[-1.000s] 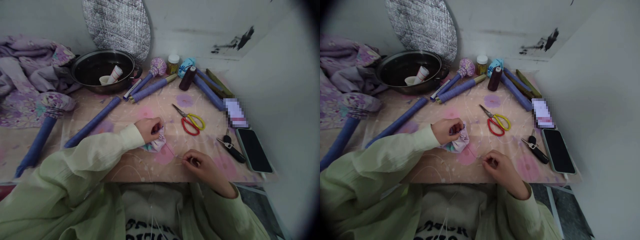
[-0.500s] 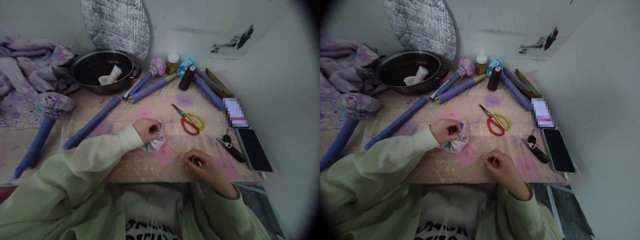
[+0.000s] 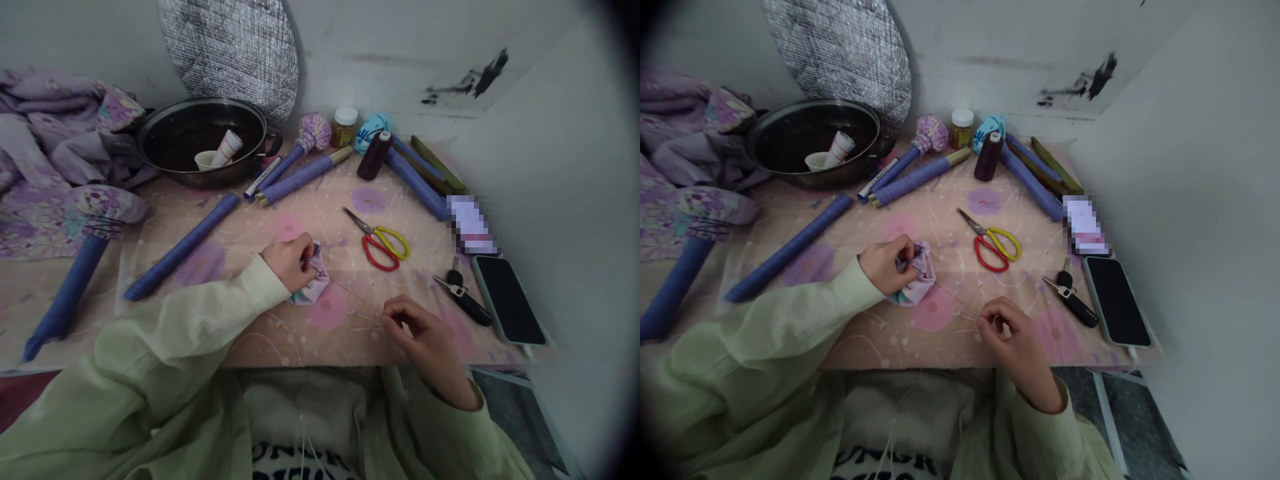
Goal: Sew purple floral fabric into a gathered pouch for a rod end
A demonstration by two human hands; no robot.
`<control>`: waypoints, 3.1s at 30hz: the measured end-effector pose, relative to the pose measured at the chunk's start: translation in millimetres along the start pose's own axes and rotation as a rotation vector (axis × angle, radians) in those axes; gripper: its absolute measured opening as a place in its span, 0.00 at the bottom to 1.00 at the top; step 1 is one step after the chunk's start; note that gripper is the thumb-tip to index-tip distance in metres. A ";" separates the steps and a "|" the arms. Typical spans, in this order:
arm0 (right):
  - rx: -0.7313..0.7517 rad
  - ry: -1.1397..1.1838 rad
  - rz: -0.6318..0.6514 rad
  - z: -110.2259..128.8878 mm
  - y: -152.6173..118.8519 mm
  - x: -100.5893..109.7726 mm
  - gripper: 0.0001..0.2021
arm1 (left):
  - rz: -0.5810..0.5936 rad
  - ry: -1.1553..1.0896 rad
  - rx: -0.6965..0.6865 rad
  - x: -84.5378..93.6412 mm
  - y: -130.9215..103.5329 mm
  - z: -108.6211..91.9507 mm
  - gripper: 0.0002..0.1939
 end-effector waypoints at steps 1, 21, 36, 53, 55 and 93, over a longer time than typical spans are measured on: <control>0.023 0.041 -0.072 -0.5 -1.4 1.9 0.04 | -0.007 0.007 0.001 -1.0 -0.5 -0.3 0.07; 0.041 1.142 -0.325 31.0 14.6 -37.0 0.06 | -0.140 0.032 -0.066 -9.7 -2.9 -2.9 0.07; -0.007 0.990 -0.330 13.5 7.0 -21.8 0.07 | -0.160 0.038 -0.080 -9.2 -3.2 -2.5 0.07; -0.086 0.995 -0.405 -14.0 -3.0 2.5 0.08 | -0.187 0.055 -0.086 -9.5 -4.1 0.1 0.08; -0.076 0.995 -0.402 -15.4 -3.6 4.3 0.08 | -0.197 0.065 -0.095 -9.5 -4.4 0.1 0.08; -0.058 1.001 -0.505 -23.5 -9.5 22.3 0.06 | -0.289 0.071 -0.351 -14.0 -6.1 -2.9 0.04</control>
Point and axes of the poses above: each hand's wrist, its own y-axis towards the middle knuckle, its own x-axis out of the back of the hand, z = x × y, the point moved 4 cm from there along y, towards the middle knuckle, and after that the axes turned 13 degrees about -x, right-handed, at the moved point
